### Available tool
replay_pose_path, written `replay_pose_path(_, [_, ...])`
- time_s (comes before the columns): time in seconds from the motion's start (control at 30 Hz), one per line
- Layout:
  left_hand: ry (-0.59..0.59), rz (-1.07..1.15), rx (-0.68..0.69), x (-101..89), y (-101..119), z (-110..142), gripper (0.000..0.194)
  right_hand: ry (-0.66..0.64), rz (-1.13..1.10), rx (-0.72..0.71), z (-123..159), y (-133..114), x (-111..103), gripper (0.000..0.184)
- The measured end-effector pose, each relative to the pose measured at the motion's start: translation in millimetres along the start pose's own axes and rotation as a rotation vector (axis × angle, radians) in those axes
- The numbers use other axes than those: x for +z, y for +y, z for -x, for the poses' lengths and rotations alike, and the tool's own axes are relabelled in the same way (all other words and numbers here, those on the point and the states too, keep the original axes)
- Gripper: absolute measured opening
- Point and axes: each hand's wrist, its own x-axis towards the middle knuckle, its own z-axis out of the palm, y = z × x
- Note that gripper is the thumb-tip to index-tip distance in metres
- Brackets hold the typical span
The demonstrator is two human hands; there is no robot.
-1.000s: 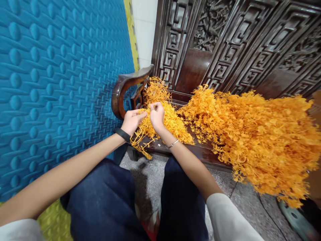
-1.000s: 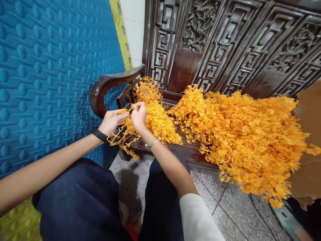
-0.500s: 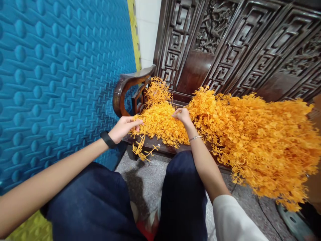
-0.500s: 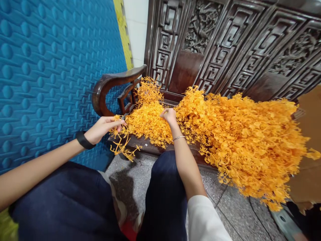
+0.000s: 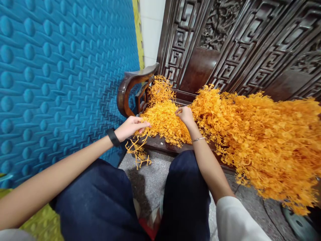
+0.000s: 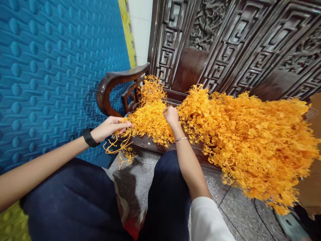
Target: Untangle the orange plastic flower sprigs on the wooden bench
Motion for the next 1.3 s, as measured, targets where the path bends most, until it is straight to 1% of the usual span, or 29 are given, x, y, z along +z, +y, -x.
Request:
replay_pose_path(0.07, [-0.026, -0.008, 0.002, 1.1, 1, 0, 0.030, -0.020, 0.037, 0.047, 0, 0, 1, 0.025])
replay_pose_path(0.17, [-0.056, -0.013, 0.002, 3.1, 4, -1, 0.042, -0.037, 0.040, 0.093, 1, 0, 0, 0.033])
replay_pose_path(0.23, [-0.070, -0.033, -0.009, 4.4, 4, -1, 0.046, -0.007, -0.022, 0.068, 4, -4, -3, 0.031])
replay_pose_path(0.27, [-0.075, -0.044, -0.012, 4.9, 4, -2, 0.046, -0.012, -0.111, 0.028, 8, -8, -5, 0.026])
replay_pose_path(0.3, [-0.078, -0.053, -0.013, 5.3, 4, -2, 0.045, -0.057, -0.243, -0.034, 13, -14, -7, 0.021])
replay_pose_path(0.33, [-0.082, -0.062, -0.012, 5.7, 3, -3, 0.044, -0.153, -0.401, -0.119, 19, -22, -10, 0.019])
replay_pose_path(0.4, [-0.094, -0.073, -0.013, 6.4, 3, -4, 0.043, -0.426, -0.695, -0.318, 34, -40, -14, 0.025])
replay_pose_path(0.43, [-0.103, -0.078, -0.020, 6.8, 2, -5, 0.043, -0.555, -0.784, -0.407, 42, -49, -16, 0.026])
replay_pose_path(0.47, [-0.112, -0.082, -0.033, 7.2, 2, -6, 0.044, -0.640, -0.835, -0.473, 50, -57, -16, 0.027])
replay_pose_path(0.5, [-0.119, -0.086, -0.047, 7.8, 2, -6, 0.045, -0.689, -0.858, -0.515, 57, -64, -16, 0.027])
replay_pose_path(0.53, [-0.123, -0.090, -0.060, 8.4, 2, -7, 0.045, -0.707, -0.868, -0.534, 62, -70, -15, 0.027])
replay_pose_path(0.6, [-0.115, -0.089, -0.077, 9.8, 1, -9, 0.040, -0.709, -0.880, -0.524, 68, -76, -9, 0.022])
replay_pose_path(0.7, [-0.074, -0.052, -0.086, 12.1, 0, -11, 0.027, -0.687, -0.931, -0.466, 68, -76, 0, 0.016])
replay_pose_path(0.83, [-0.006, 0.043, -0.086, 12.7, 0, -11, 0.028, -0.556, -1.040, -0.406, 63, -75, 7, 0.012])
replay_pose_path(0.93, [0.008, 0.080, -0.046, 12.2, 2, -10, 0.029, -0.510, -1.113, -0.305, 60, -78, 10, 0.011])
replay_pose_path(1.0, [0.039, 0.072, -0.018, 12.7, 3, -10, 0.029, -0.472, -1.145, -0.221, 60, -81, 12, 0.010])
replay_pose_path(1.17, [0.138, 0.093, -0.011, 16.9, 5, -14, 0.029, -0.324, -1.177, -0.019, 63, -93, 16, 0.015])
replay_pose_path(1.3, [0.178, 0.189, -0.012, 19.5, 4, -19, 0.027, -0.196, -1.193, 0.068, 64, -104, 19, 0.018])
